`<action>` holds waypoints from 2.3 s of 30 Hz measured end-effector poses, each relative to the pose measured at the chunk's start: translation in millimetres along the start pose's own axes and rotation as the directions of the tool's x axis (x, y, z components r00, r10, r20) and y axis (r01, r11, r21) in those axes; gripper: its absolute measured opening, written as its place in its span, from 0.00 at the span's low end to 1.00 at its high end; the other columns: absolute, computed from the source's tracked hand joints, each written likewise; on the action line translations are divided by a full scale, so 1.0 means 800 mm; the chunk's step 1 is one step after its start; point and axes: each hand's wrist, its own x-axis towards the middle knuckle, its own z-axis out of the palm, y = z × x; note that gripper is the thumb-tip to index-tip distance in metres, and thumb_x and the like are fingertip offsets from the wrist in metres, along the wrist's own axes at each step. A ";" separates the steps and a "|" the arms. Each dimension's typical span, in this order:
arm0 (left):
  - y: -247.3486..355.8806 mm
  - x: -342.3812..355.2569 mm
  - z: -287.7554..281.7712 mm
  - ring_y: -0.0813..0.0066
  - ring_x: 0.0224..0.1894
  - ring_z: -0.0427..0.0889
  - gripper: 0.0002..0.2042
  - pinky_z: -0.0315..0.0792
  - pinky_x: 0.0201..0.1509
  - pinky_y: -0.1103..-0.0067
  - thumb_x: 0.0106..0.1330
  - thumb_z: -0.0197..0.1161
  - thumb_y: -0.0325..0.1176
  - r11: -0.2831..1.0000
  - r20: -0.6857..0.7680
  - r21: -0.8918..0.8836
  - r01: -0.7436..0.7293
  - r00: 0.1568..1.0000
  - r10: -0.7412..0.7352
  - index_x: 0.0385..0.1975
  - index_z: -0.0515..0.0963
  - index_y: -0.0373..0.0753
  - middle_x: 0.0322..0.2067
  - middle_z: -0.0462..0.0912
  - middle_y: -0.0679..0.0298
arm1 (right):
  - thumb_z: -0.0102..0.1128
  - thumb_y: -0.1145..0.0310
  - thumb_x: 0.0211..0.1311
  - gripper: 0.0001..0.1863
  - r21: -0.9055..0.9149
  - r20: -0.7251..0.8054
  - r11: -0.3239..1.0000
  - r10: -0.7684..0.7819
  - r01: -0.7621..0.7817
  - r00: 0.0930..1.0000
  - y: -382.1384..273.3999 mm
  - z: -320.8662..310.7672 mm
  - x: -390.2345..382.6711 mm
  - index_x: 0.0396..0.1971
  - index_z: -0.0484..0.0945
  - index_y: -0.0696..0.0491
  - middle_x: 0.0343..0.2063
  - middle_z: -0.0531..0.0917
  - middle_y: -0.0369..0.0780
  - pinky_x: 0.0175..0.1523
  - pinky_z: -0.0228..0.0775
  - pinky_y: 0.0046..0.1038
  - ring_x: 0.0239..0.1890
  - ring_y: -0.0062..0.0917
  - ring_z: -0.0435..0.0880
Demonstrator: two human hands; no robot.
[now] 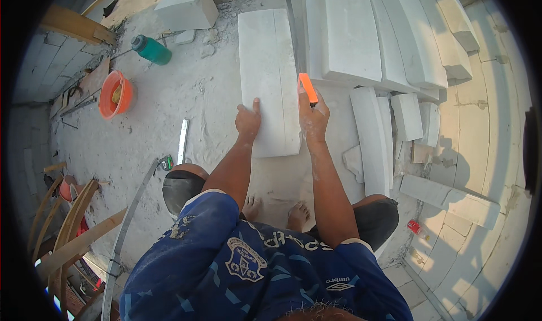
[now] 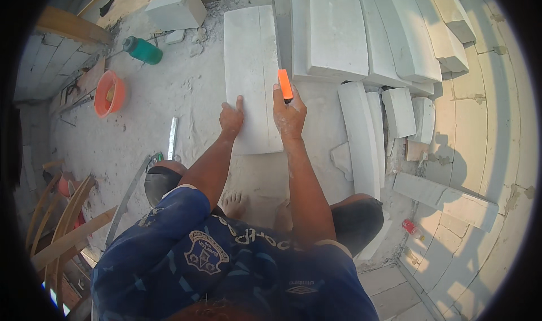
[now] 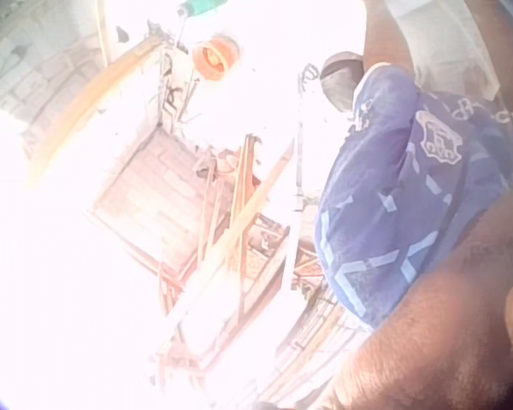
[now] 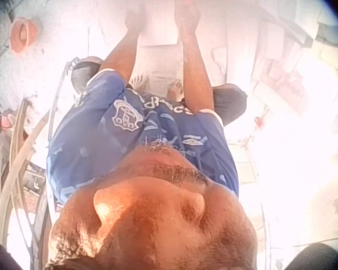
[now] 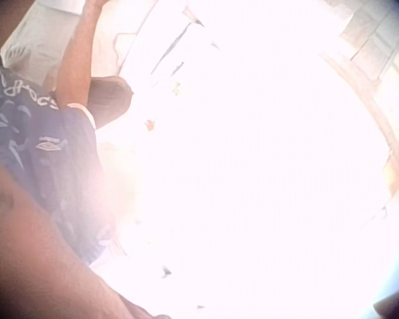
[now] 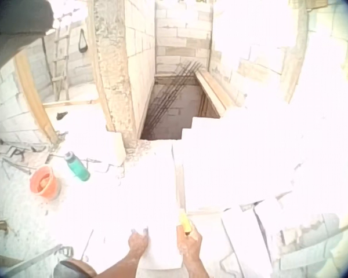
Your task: The person saws a white concrete block with a hand saw while it rests on a stack of other blocks.
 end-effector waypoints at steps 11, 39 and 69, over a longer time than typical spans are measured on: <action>0.031 -0.029 0.001 0.39 0.55 0.84 0.41 0.75 0.62 0.56 0.73 0.48 0.69 0.983 0.112 -0.118 0.142 0.985 -0.129 0.59 0.70 0.28 0.49 0.84 0.36 | 0.57 0.51 0.75 0.25 -0.085 0.028 0.992 -0.087 0.089 0.996 0.013 0.023 0.025 0.56 0.83 0.56 0.31 0.87 0.43 0.47 0.76 0.30 0.36 0.25 0.85; 0.050 -0.015 -0.001 0.40 0.52 0.85 0.36 0.75 0.59 0.57 0.74 0.49 0.66 0.951 0.073 -0.126 0.281 0.959 -0.274 0.51 0.76 0.30 0.46 0.86 0.41 | 0.56 0.63 0.73 0.21 -0.112 0.030 0.990 -0.084 0.087 0.996 0.049 0.064 0.044 0.60 0.79 0.58 0.26 0.81 0.38 0.41 0.74 0.26 0.29 0.19 0.78; 0.044 -0.011 -0.002 0.41 0.51 0.85 0.37 0.76 0.58 0.57 0.73 0.49 0.67 0.943 0.080 -0.121 0.310 0.950 -0.302 0.50 0.76 0.30 0.47 0.85 0.41 | 0.67 0.57 0.72 0.32 -0.244 0.203 0.933 -0.219 0.266 0.954 0.024 0.056 0.048 0.68 0.68 0.57 0.42 0.88 0.47 0.51 0.78 0.32 0.43 0.33 0.89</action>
